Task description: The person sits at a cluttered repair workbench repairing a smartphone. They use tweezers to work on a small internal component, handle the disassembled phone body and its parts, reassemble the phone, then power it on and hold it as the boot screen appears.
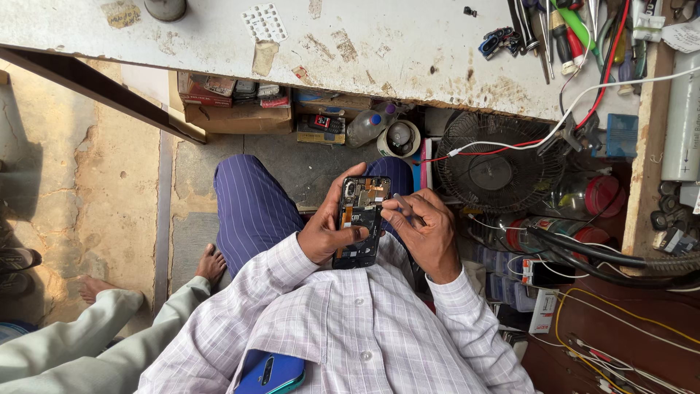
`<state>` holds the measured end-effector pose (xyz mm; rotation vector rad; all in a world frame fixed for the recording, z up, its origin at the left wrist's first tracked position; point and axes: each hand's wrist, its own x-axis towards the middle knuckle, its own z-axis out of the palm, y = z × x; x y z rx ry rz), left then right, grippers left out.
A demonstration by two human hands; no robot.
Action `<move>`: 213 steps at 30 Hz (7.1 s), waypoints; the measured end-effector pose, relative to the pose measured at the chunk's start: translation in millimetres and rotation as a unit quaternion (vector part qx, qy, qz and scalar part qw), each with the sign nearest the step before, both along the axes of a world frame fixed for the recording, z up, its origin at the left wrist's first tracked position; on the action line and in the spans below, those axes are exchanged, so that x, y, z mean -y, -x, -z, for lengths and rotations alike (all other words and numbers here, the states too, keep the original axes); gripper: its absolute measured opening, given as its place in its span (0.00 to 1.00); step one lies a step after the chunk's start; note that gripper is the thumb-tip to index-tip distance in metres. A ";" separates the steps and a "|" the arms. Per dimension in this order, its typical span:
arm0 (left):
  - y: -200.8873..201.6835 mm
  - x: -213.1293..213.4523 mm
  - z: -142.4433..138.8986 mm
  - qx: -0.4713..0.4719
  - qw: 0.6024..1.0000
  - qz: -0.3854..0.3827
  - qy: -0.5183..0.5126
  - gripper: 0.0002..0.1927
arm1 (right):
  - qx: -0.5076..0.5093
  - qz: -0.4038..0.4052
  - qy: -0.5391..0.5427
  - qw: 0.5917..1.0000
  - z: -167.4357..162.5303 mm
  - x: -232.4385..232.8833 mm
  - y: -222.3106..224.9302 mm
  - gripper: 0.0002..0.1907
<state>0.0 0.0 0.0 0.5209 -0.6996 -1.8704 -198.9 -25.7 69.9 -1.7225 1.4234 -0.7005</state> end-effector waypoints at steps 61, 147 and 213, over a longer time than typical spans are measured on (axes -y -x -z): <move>4.6 -1.4 -0.9 0.008 0.998 0.027 0.060 0.56 | -0.009 -0.069 0.005 0.998 -9.3 4.4 -29.1 0.09; 5.9 8.7 -18.5 -0.154 0.984 -0.028 -0.081 0.56 | 0.141 -0.121 0.425 0.886 47.3 -6.5 10.3 0.13; 28.3 4.4 -8.0 -0.200 0.977 -0.067 0.032 0.53 | 0.041 -0.173 0.321 0.930 -18.0 -8.9 -31.5 0.13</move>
